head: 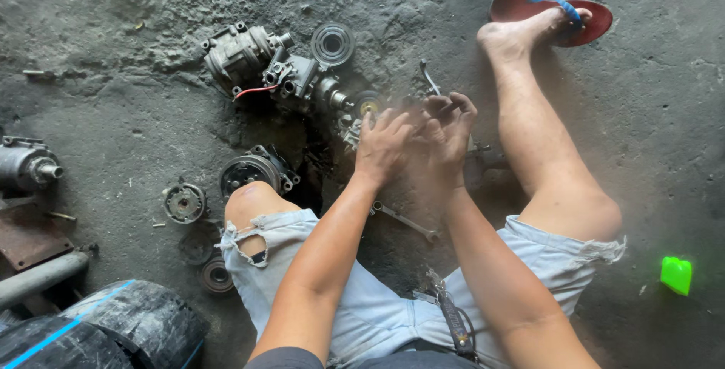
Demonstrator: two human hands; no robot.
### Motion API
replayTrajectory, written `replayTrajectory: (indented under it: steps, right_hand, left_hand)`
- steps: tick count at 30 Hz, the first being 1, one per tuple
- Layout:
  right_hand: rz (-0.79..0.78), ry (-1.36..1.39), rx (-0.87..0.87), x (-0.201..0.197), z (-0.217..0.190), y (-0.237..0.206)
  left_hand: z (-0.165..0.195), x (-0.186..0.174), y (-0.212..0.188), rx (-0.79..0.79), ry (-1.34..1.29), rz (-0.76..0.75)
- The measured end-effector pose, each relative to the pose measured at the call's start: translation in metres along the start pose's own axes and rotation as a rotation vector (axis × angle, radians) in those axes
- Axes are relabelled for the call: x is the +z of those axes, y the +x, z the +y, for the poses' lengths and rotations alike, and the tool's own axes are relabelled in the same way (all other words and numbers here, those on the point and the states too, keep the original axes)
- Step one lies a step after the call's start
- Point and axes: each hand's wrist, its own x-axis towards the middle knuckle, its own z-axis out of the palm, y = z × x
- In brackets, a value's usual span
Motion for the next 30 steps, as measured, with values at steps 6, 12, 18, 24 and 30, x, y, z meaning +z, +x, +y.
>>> replayTrajectory:
  steps: [6, 12, 18, 24, 30]
  right_hand:
    - [0.213, -0.094, 0.021, 0.013, 0.004, 0.004]
    - [0.069, -0.115, 0.042, 0.021, -0.004, 0.004]
    - [-0.006, -0.051, 0.159, 0.028, -0.017, 0.021]
    - [0.040, -0.006, 0.175, 0.028, -0.023, 0.017]
    - [0.150, 0.141, 0.223, 0.021, -0.024, 0.018]
  left_hand:
    - [-0.024, -0.009, 0.003, 0.087, -0.241, -0.020]
    - [-0.042, -0.016, 0.003, 0.079, -0.383, -0.093]
    - [-0.037, -0.018, 0.004, 0.053, -0.381, -0.101]
    - [-0.034, -0.023, 0.004, 0.019, -0.381, -0.139]
    - [-0.035, -0.019, 0.004, 0.010, -0.370, -0.166]
